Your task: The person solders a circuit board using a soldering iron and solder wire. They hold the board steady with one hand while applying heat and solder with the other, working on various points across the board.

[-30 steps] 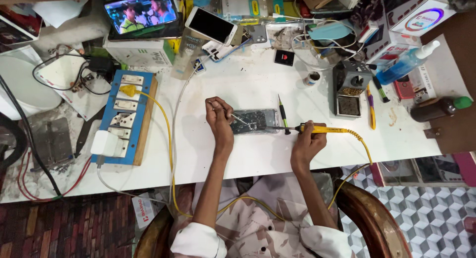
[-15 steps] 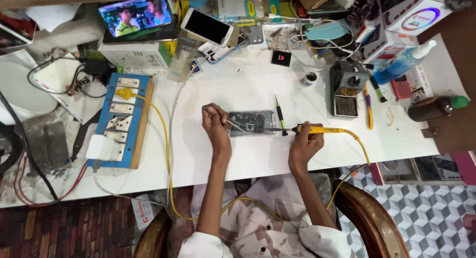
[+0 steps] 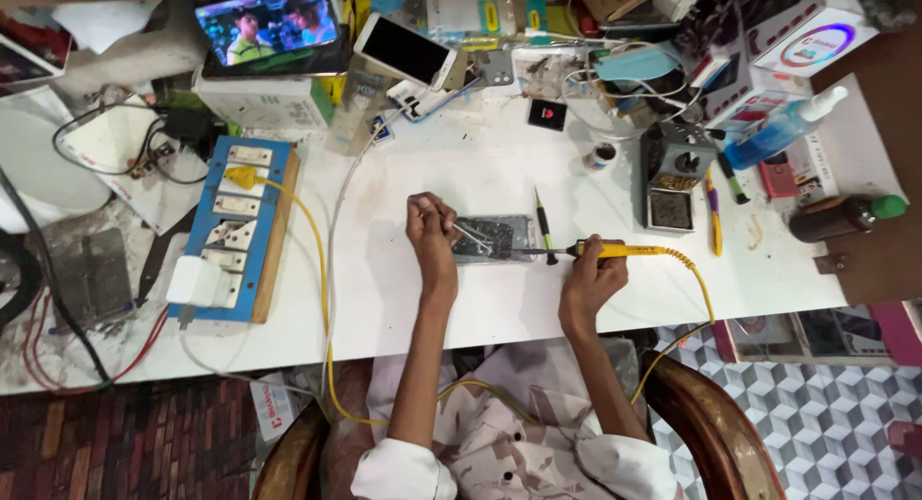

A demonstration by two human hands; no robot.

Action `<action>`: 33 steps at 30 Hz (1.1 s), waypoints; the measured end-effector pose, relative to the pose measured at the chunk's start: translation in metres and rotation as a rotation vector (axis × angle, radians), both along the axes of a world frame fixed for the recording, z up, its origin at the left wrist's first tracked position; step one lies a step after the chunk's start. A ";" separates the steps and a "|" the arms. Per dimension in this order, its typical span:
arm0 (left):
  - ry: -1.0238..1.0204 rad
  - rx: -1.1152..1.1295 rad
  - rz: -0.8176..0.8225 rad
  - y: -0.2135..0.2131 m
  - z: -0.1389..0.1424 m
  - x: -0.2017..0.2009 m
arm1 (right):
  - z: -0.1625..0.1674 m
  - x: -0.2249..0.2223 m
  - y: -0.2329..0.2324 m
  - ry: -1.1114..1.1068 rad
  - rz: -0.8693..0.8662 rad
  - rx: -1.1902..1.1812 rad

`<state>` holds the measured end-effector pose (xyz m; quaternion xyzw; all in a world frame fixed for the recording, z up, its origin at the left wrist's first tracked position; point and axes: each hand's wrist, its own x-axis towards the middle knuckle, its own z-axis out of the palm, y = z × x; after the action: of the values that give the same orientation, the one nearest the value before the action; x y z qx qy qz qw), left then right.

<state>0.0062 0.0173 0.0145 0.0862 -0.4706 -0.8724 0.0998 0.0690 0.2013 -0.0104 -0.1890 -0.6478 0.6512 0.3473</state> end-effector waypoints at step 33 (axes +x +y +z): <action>0.293 -0.261 0.007 -0.035 -0.011 0.011 | 0.007 -0.004 -0.003 -0.028 0.059 -0.176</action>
<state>0.0171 -0.0177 0.0030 -0.0536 -0.5597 -0.8070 0.1804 0.0651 0.1985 -0.0030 -0.2086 -0.5982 0.7127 0.3010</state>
